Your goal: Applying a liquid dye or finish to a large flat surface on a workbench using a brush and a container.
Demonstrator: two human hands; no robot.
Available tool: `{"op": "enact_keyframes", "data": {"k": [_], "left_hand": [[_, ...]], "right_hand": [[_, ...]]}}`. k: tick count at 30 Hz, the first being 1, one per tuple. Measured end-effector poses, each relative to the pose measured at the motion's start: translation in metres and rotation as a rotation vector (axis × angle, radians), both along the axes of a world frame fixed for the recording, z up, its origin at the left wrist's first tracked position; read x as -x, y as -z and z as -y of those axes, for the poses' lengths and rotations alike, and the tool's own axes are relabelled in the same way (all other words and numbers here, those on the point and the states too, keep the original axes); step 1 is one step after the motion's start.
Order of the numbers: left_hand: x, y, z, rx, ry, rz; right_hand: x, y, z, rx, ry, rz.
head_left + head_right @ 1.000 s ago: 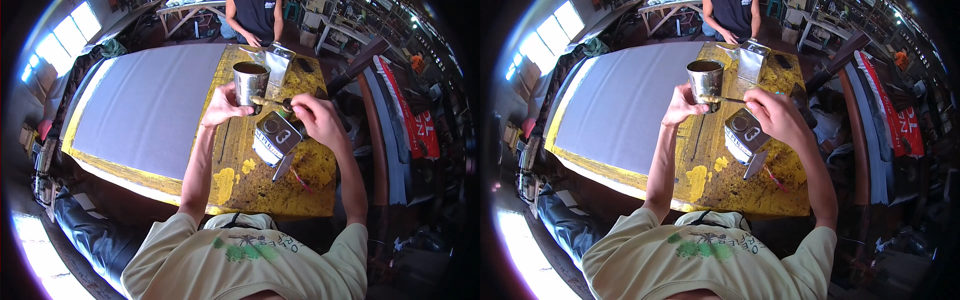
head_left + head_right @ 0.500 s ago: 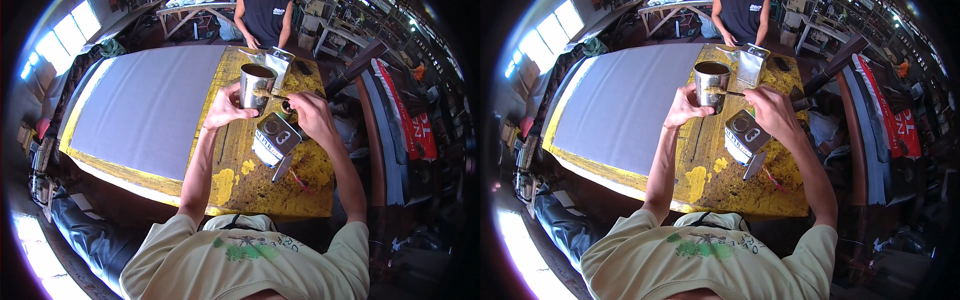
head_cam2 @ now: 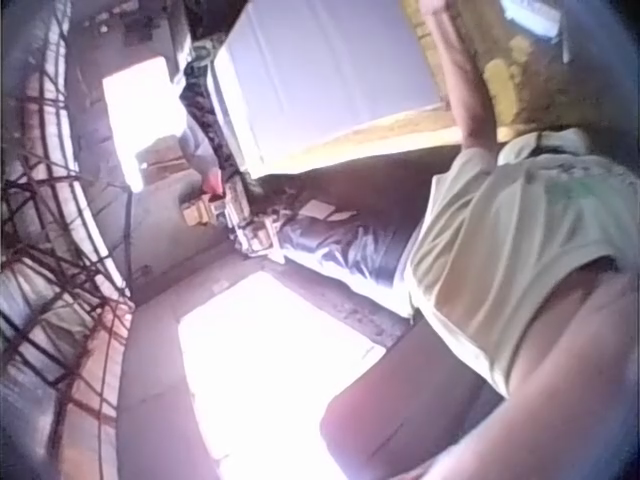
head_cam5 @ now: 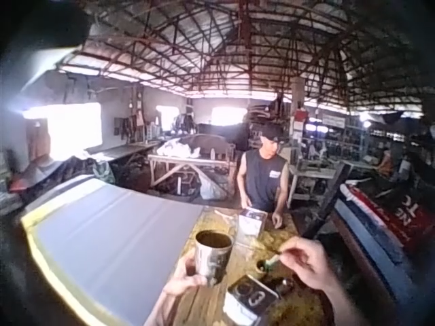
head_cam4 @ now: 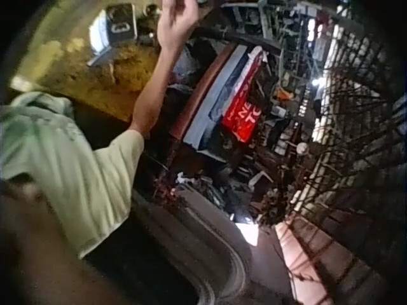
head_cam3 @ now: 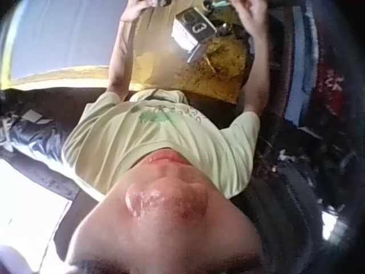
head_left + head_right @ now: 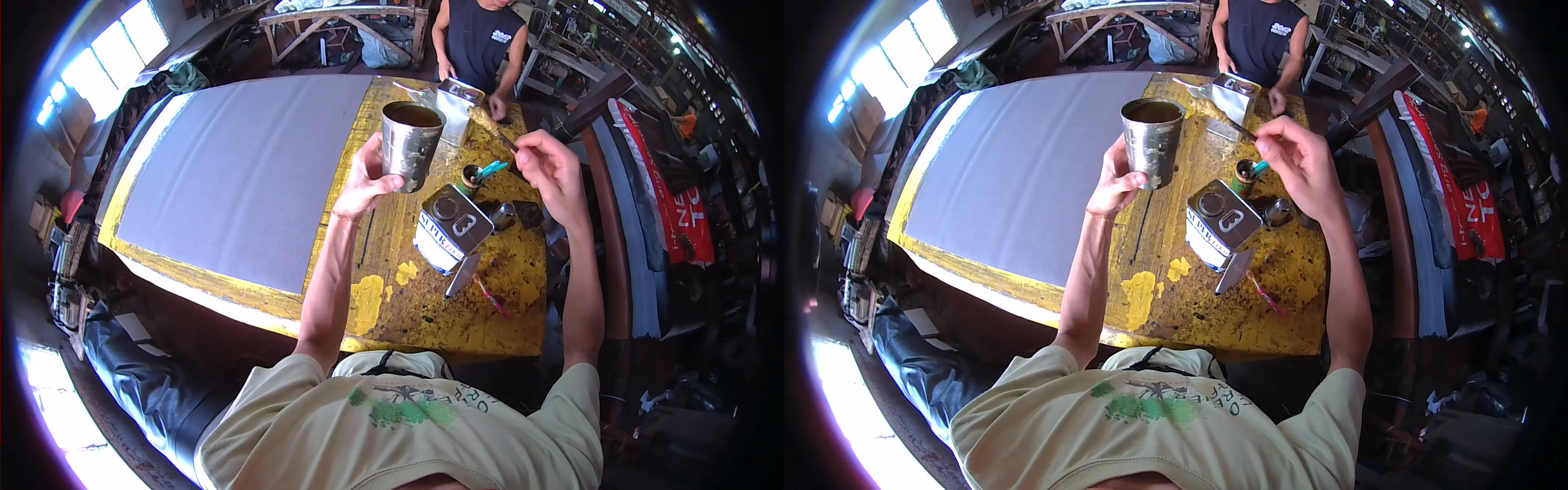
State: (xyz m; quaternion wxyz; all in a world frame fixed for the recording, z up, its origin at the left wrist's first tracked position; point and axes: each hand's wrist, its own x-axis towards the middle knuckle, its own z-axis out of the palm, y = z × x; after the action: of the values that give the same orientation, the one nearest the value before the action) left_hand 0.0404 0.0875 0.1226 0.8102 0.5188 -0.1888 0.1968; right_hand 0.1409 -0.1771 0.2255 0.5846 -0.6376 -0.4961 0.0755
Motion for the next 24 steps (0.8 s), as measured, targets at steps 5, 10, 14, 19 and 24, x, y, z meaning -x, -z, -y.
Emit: {"op": "enact_keyframes", "data": {"k": [5,10,14,19,24], "left_hand": [[-0.007,0.007,0.010,0.106,0.120,0.072],[-0.012,0.013,0.029,0.233,0.158,0.102],[-0.011,0.018,0.025,0.210,0.115,0.082],[-0.011,0.028,0.019,0.198,0.058,0.074],[-0.018,0.043,0.027,0.327,0.084,0.070]], "right_hand": [[0.013,-0.002,-0.011,-0.158,0.225,0.752],[0.017,0.007,-0.024,-0.149,0.251,0.949],[0.023,0.003,-0.025,-0.007,0.314,0.952],[0.013,0.007,-0.025,0.104,0.265,0.732],[-0.009,0.013,-0.006,0.052,-0.137,-0.125]]}}
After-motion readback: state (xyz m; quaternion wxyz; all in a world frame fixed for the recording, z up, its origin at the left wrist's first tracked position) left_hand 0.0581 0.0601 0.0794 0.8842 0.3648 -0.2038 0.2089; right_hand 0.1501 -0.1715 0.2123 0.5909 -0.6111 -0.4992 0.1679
